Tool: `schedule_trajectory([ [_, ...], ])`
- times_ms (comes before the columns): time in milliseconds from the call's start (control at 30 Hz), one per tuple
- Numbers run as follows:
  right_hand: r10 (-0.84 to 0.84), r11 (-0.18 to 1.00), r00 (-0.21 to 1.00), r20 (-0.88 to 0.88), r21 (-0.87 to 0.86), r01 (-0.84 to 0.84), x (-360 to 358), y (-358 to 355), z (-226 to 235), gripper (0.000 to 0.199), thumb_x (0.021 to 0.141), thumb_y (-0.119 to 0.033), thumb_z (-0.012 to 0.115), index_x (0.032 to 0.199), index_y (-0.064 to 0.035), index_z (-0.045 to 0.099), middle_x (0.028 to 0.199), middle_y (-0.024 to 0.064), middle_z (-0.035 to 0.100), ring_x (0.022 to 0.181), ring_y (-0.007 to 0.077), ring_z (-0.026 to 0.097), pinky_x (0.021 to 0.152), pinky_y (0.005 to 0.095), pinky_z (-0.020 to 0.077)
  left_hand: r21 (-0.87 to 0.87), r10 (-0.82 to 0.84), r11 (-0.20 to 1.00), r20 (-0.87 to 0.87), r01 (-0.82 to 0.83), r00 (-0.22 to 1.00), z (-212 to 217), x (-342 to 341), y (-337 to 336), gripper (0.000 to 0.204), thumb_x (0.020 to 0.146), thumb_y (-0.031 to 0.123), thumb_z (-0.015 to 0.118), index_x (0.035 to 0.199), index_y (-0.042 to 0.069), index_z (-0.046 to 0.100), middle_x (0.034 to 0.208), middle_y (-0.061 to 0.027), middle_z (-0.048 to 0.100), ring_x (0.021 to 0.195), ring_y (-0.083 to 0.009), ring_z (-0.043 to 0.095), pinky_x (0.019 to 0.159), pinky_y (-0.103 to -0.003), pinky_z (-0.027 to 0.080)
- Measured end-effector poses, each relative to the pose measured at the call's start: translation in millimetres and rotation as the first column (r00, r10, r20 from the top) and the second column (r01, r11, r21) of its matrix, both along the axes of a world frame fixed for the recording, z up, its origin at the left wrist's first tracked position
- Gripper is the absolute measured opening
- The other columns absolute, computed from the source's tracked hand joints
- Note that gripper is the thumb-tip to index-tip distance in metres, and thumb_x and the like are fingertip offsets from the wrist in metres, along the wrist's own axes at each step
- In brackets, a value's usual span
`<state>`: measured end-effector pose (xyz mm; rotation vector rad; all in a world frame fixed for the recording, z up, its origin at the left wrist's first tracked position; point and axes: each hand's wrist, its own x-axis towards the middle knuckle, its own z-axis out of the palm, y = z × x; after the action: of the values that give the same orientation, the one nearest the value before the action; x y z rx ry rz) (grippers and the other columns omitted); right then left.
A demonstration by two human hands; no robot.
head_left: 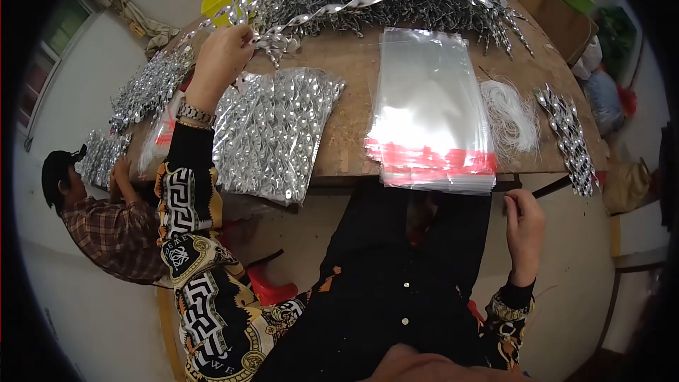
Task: Packaging silver tinsel decorations and red ribbons into plastic bags.
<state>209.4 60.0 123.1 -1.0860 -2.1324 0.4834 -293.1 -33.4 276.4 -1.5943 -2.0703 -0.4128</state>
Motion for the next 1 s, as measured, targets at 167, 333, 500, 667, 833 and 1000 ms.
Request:
schedule_trajectory([
  [167, -0.003, 1.000, 1.000, 0.008, 0.009, 0.003, 0, -8, 2, 0.007, 0.087, -0.003, 0.059, 0.092, 0.0021, 0.059, 0.079, 0.0133, 0.059, 0.065, 0.0219, 0.056, 0.061, 0.0295, 0.0450, 0.044, -0.040, 0.998, 0.152, 0.034, 0.988, -3, 51, 4, 0.017, 0.078, 0.013, 0.060, 0.089, 0.001, 0.064, 0.081, -0.0165, 0.061, 0.077, -0.0325, 0.060, 0.070, -0.041, 0.046],
  [333, 0.041, 0.998, 0.999, 0.000, 0.052, -0.041, -8, -9, 1, 0.006, 0.087, -0.003, 0.059, 0.091, 0.0018, 0.060, 0.083, 0.0130, 0.060, 0.069, 0.0233, 0.058, 0.062, 0.0297, 0.0456, 0.124, -0.239, 0.970, 0.291, 0.211, 0.927, -24, 93, 22, 0.016, 0.078, 0.010, 0.061, 0.092, 0.003, 0.064, 0.083, -0.0144, 0.058, 0.075, -0.0292, 0.059, 0.068, -0.037, 0.046],
  [500, 0.080, 0.993, 0.997, -0.013, 0.085, -0.078, -22, -8, 12, 0.007, 0.086, -0.003, 0.060, 0.092, 0.0017, 0.060, 0.082, 0.0131, 0.060, 0.067, 0.0232, 0.057, 0.061, 0.0302, 0.0453, 0.188, -0.288, 0.952, 0.271, 0.243, 0.918, -36, 134, 25, 0.011, 0.080, 0.007, 0.060, 0.090, 0.003, 0.063, 0.081, -0.0152, 0.055, 0.075, -0.0322, 0.057, 0.068, -0.040, 0.046],
  [667, 0.221, 0.974, 0.971, -0.095, 0.073, -0.215, -53, 6, 22, 0.012, 0.085, -0.004, 0.061, 0.096, 0.0008, 0.061, 0.083, 0.0136, 0.061, 0.069, 0.0224, 0.058, 0.063, 0.0294, 0.0463, 0.202, -0.280, 0.949, 0.195, 0.241, 0.940, -41, 151, 17, 0.011, 0.079, 0.006, 0.062, 0.090, 0.004, 0.062, 0.081, -0.0154, 0.053, 0.077, -0.0346, 0.056, 0.067, -0.043, 0.045],
  [833, 0.397, 0.917, 0.910, -0.121, 0.003, -0.400, -116, 39, 29, 0.030, 0.085, -0.011, 0.062, 0.113, -0.0013, 0.056, 0.085, 0.0135, 0.063, 0.072, 0.0226, 0.060, 0.067, 0.0304, 0.0476, 0.202, -0.293, 0.944, 0.156, 0.260, 0.943, -45, 160, 21, 0.011, 0.078, 0.005, 0.062, 0.089, 0.004, 0.061, 0.081, -0.0155, 0.053, 0.077, -0.0348, 0.056, 0.067, -0.043, 0.045],
  [1000, 0.473, 0.875, 0.855, -0.213, 0.000, -0.484, -207, 65, 26, 0.038, 0.084, -0.018, 0.064, 0.117, -0.0025, 0.055, 0.096, 0.0117, 0.066, 0.078, 0.0266, 0.063, 0.071, 0.0347, 0.0492, 0.181, -0.252, 0.956, 0.102, 0.232, 0.962, -41, 169, 10, 0.011, 0.078, 0.005, 0.062, 0.089, 0.004, 0.060, 0.080, -0.0157, 0.052, 0.077, -0.0347, 0.055, 0.067, -0.044, 0.045],
])
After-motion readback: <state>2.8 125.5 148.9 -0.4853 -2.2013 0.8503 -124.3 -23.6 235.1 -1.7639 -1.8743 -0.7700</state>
